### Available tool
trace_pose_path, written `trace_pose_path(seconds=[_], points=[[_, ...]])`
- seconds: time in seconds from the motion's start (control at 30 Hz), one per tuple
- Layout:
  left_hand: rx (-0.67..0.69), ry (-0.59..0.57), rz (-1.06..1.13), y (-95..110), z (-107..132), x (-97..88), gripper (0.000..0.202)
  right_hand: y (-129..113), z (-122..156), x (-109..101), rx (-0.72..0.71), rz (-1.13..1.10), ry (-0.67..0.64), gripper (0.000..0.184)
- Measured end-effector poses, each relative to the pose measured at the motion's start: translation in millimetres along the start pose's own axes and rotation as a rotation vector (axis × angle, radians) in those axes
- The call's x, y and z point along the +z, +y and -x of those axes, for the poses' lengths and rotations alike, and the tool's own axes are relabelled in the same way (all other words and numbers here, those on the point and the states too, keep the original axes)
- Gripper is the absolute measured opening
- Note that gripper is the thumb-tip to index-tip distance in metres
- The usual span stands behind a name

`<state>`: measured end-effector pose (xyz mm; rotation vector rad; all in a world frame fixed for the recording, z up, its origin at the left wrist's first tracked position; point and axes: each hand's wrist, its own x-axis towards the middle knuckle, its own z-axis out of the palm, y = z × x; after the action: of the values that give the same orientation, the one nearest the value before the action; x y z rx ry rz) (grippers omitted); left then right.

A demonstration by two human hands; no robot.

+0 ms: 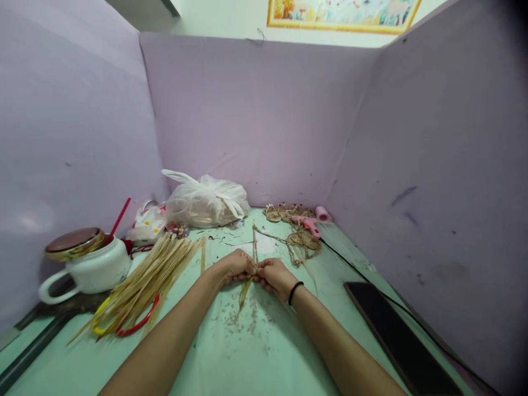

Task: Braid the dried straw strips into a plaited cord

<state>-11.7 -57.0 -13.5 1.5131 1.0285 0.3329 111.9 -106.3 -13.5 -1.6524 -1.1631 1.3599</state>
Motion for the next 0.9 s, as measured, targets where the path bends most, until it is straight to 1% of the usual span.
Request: trace_pose_path(seconds=[0.13,0.27,0.43,0.6,0.73,0.9], points=[[-0.018,0.104,-0.075,7,9,10.6,0.007,3,2,-4,-0.061,0.085,0.037,0.017],[-0.043,0.180,-0.124,10,15,16.3,0.010,5,2,-7,-0.090,0.103,0.021,0.017],[-0.041,0.167,-0.121,9,17,13.5,0.010,8,-1,-7,-0.123,0.120,-0.003,0.016],[-0.105,0.146,-0.214,7,13,5.9,0.008,8,-4,-9,-0.157,0.126,-0.041,0.016],[-0.167,0.150,-0.333,7,12,-3.1,0.013,7,-4,-10,-0.118,0.101,-0.064,0.016],[-0.148,0.122,-0.327,14,16,-10.9,0.011,5,-4,-10,-0.097,0.059,-0.064,0.012]])
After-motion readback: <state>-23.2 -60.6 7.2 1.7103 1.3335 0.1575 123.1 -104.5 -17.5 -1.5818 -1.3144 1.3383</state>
